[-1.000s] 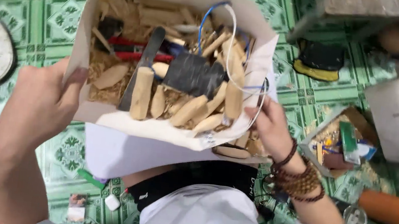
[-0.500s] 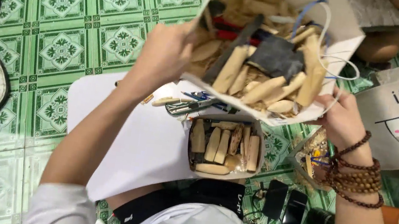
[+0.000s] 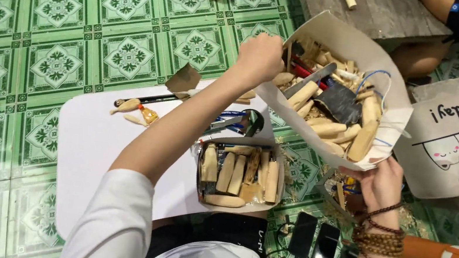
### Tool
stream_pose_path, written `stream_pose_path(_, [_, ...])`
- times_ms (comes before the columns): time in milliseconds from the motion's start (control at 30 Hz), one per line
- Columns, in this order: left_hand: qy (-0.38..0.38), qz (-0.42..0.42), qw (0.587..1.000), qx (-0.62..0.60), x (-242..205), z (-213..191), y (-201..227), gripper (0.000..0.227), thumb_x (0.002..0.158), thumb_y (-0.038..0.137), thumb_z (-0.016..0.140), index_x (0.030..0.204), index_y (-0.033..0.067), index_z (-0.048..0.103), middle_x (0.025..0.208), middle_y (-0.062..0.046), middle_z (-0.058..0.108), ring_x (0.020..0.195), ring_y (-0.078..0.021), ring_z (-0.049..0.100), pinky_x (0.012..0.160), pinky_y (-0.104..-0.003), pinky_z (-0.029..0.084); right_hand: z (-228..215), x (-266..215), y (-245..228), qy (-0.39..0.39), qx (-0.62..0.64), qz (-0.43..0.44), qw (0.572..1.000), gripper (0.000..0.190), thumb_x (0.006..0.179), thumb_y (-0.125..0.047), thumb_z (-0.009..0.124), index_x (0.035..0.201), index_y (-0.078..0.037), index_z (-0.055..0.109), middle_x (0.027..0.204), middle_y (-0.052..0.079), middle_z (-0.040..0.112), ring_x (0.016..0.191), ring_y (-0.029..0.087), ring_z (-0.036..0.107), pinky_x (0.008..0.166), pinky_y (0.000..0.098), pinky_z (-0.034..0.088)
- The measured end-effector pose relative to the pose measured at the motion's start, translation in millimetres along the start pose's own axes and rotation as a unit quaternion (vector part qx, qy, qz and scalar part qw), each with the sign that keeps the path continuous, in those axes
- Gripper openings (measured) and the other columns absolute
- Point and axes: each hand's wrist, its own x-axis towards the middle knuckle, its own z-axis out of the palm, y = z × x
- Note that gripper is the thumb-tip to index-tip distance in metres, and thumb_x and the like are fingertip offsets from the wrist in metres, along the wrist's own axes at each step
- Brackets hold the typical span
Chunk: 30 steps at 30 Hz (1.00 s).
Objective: The person sits on the floor and sorts through a box of woodworking supplies, including wooden blocks, wood shavings, and tools. They pick up and examine various items, then transfer some of the contents into a second box.
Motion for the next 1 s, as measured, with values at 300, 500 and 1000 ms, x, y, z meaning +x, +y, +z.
stream_pose_path(300, [-0.036,0.014,0.997,-0.066,22.4,33.8,8.2,0.027,0.099,0.012,0.045,0.096,0.0073,0.072,0.073,-0.008,0.060,0.072,-0.0252,0.059,0.051,-0.041,0.051,-13.1,12.7,50.4,0.077,0.084,0.012,0.993,0.031,0.098,-0.018,0.057,0.126,-0.005,0.062,0.129,0.015,0.069,0.116,0.039,0.068,0.078,0.0623,0.064])
stream_pose_path(500, [-0.018,0.135,0.957,-0.258,8.5,32.1,5.0,0.043,0.107,0.033,0.045,0.131,0.0025,0.063,0.128,-0.019,0.071,0.107,-0.0333,0.072,0.071,-0.039,0.071,-20.5,10.5,69.6,0.070,0.110,-0.005,0.991,0.033,0.106,-0.019,0.042,0.130,-0.007,0.061,0.135,0.013,0.066,0.123,0.037,0.067,0.083,0.0601,0.067])
stream_pose_path(1000, [-0.067,0.205,0.972,-0.095,-93.5,-9.6,-75.0,0.037,0.114,0.019,0.052,0.139,-0.0066,0.060,0.136,-0.025,0.065,0.120,-0.0370,0.061,0.100,-0.054,0.048,-93.4,-2.2,53.7,0.262,0.158,-0.090,0.948,0.039,0.087,-0.012,0.063,0.124,-0.003,0.065,0.142,0.022,0.068,0.122,0.042,0.078,0.073,0.0407,0.084])
